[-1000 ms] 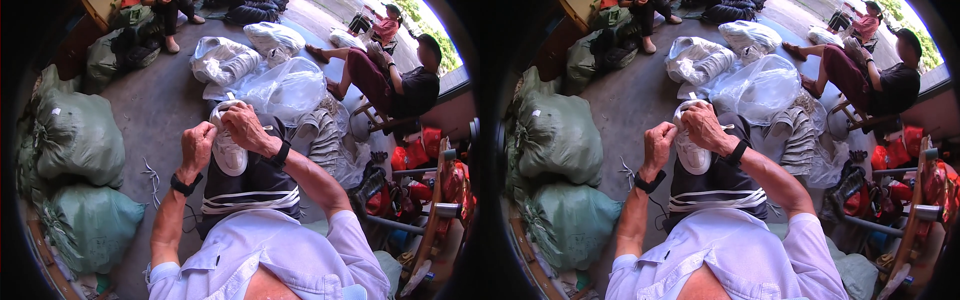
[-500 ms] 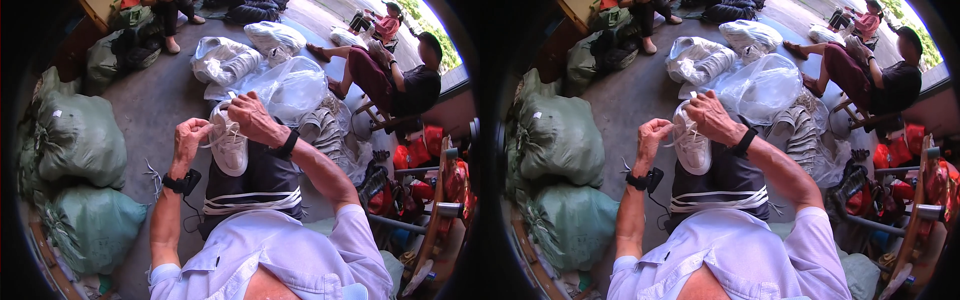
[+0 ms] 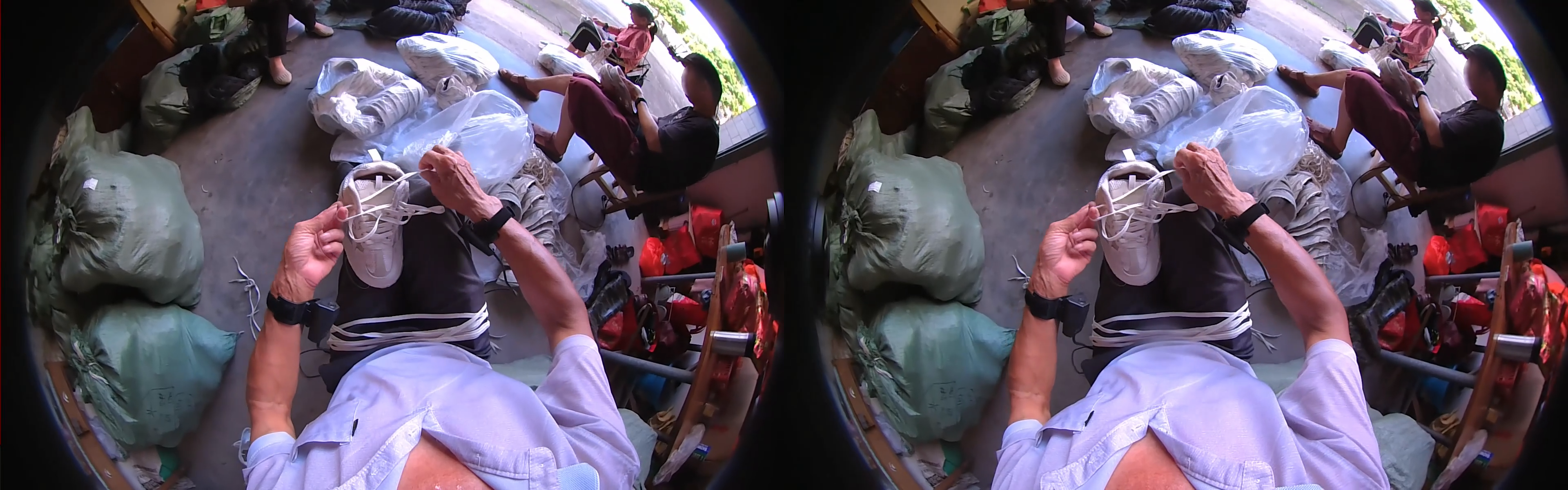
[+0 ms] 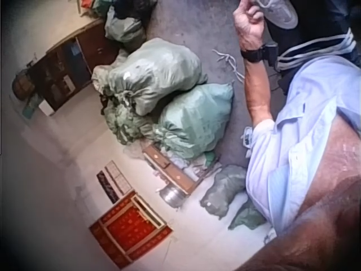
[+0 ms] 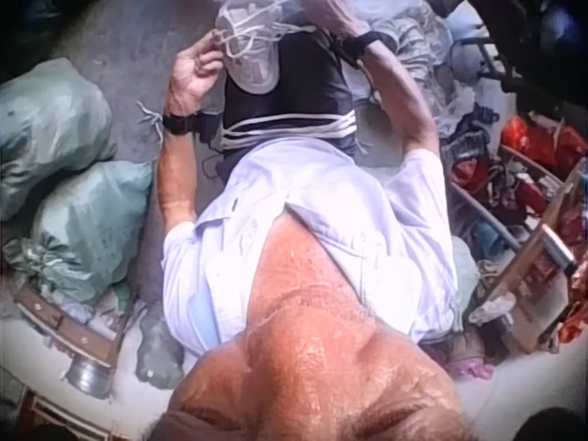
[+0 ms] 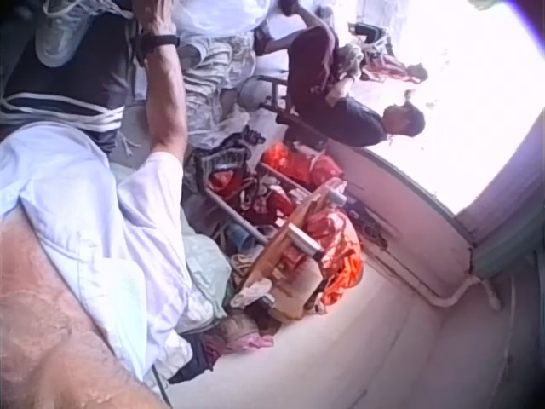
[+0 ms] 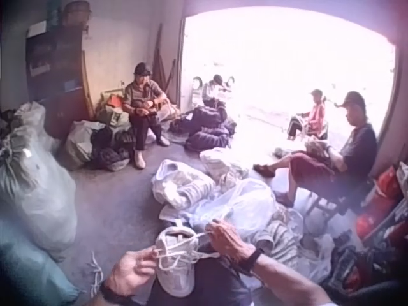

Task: Lacing a white sneaker while holding it between the thighs.

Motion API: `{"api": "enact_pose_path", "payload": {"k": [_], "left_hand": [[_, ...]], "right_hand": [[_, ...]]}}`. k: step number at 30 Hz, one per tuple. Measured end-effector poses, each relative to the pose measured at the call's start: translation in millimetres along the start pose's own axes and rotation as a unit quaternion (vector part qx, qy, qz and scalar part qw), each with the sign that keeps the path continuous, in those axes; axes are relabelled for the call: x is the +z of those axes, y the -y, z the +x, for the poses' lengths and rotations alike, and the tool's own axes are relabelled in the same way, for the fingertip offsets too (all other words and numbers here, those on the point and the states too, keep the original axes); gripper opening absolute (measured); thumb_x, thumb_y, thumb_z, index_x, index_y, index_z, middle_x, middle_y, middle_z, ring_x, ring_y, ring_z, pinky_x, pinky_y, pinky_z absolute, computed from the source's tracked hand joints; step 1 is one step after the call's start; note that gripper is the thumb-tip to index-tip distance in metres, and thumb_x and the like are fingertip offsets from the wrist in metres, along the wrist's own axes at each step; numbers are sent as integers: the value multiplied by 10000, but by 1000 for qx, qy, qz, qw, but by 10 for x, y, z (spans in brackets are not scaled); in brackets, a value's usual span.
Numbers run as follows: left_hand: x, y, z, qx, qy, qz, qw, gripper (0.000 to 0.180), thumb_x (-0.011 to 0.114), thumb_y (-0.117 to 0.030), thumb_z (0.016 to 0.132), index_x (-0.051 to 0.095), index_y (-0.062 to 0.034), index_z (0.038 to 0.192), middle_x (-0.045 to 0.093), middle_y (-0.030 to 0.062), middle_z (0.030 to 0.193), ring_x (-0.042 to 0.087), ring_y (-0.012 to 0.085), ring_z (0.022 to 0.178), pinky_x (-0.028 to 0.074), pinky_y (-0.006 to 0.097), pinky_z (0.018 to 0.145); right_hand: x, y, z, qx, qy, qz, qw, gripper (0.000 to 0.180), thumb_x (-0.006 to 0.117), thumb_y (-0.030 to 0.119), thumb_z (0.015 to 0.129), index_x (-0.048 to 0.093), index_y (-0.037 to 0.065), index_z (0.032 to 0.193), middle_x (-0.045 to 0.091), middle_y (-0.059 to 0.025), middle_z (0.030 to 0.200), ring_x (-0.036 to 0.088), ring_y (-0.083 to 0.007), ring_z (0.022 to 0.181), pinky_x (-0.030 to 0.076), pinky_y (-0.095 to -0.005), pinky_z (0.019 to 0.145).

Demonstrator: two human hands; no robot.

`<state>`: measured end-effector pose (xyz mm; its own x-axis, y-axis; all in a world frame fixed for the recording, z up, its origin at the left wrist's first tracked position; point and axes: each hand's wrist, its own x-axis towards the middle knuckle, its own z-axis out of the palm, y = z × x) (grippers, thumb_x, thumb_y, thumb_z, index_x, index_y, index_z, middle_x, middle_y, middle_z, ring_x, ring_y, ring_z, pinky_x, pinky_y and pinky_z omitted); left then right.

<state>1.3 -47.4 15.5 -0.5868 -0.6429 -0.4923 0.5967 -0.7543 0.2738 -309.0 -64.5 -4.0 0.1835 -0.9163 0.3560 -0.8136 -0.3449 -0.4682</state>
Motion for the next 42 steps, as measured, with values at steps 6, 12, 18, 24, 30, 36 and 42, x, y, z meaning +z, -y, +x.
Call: {"api": "enact_pose_path", "payload": {"k": [6,12,18,24,30,36,42], "left_hand": [[29,25,-10,18,-38,28,999,186,618,-119,957,616,-7,1105,688,54,982,426,37,540,371,183,472],[565,408,-170,438,-121,608,651,246,697,-37,807,683,-58,1052,635,55,1152,607,144,842,493,273,748],[611,520,152,493,-31,778,389,255,721,-55,751,698,-82,1003,594,83,1233,491,315,1186,383,431,971],[507,511,249,467,-47,815,339,235,772,-97,715,730,-120,944,600,50,1253,480,304,1214,369,450,986],[497,517,236,480,-34,803,351,201,797,-128,704,731,-147,894,598,40,1258,469,308,1226,354,462,993],[453,491,234,464,-23,805,369,183,794,-134,703,720,-111,870,566,43,1308,427,316,1274,322,476,1026],[452,417,130,418,7,805,421,136,783,-127,721,707,-109,832,527,50,1353,385,314,1307,296,479,1052]], "right_hand": [[-235,428,20,-16,74,164,983,194,684,98,806,717,61,994,592,-151,926,585,-331,893,460,-420,801],[-237,427,54,-97,119,162,975,178,727,124,803,702,65,970,550,-120,947,547,-289,928,441,-401,813],[-73,397,60,-112,67,191,973,143,715,197,813,692,56,824,548,-130,869,526,-295,875,415,-420,768],[-184,496,191,-139,168,29,975,173,671,207,839,683,48,772,547,-119,884,501,-269,904,396,-388,805],[-82,576,179,-78,160,8,984,178,698,237,768,698,59,760,549,-100,889,500,-284,922,387,-399,802],[19,435,219,62,116,163,978,204,677,227,821,717,28,835,598,-98,784,561,-211,790,434,-358,722],[60,105,448,251,-5,346,904,305,642,229,903,699,-69,871,636,-16,718,546,-102,666,433,-289,604]]}}
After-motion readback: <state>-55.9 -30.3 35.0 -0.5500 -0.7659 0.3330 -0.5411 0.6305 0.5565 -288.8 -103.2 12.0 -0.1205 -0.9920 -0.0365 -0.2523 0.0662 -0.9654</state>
